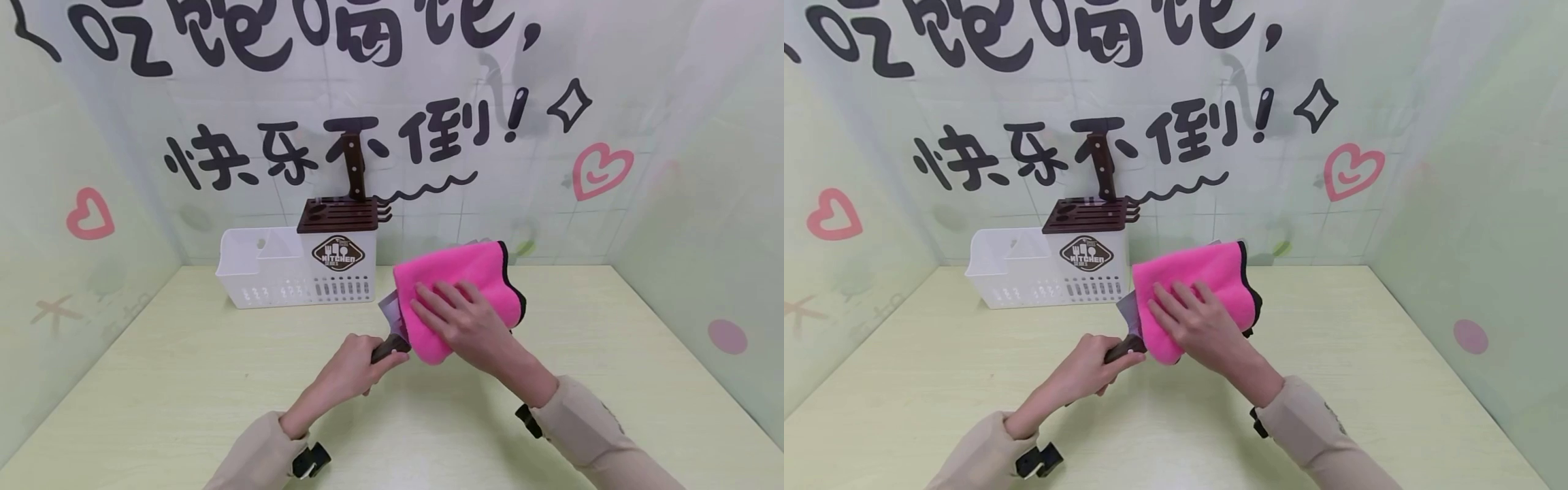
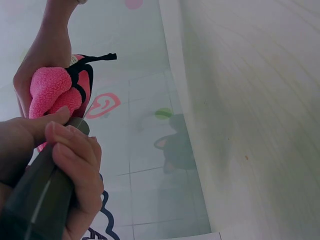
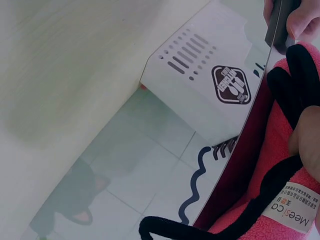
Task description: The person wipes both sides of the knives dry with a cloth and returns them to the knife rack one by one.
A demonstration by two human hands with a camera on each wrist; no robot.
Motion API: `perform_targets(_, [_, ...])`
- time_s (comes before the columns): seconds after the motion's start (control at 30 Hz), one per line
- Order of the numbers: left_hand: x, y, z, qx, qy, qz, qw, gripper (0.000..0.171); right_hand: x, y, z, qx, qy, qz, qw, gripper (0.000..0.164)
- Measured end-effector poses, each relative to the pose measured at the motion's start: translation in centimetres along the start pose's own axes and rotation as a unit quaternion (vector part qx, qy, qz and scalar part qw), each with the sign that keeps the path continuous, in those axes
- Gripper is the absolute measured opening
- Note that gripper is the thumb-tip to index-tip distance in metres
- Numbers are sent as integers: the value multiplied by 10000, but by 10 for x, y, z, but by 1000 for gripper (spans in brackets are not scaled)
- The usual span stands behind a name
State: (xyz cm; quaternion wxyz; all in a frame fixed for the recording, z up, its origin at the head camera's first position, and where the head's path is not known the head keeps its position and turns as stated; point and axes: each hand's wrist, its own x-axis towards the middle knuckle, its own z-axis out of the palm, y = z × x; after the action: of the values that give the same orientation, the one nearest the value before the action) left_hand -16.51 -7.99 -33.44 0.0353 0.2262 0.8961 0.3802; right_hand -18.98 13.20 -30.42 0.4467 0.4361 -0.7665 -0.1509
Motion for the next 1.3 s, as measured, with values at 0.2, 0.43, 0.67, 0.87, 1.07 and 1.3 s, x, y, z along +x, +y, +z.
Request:
perform_targets(0.2, [1,0,1,92,-4,99,9999,41,4,-5,2,-18,92,-174,9998,53])
perform_targets(0.43, [0,0,1,247,-32,201,9995,37,8,-11,2,-23,149,-289,9995,51])
perform_targets(0.67, [0,1,1,229,2,188,9996,31,10,-14,0,-70,111,-368,9992,50])
perform_targets(0.87, [0,2,1,169,15,138,9998,30,9,-14,-1,-64,111,-501,9987,49])
perform_targets(1.07, [0,0,1,171,58,142,9997,30,7,-13,-1,-50,93,-637,9979,48])
perform_targets(1.3, [-1,0,1,192,70,193,9996,31,4,-13,-1,-11,107,-695,9975,32])
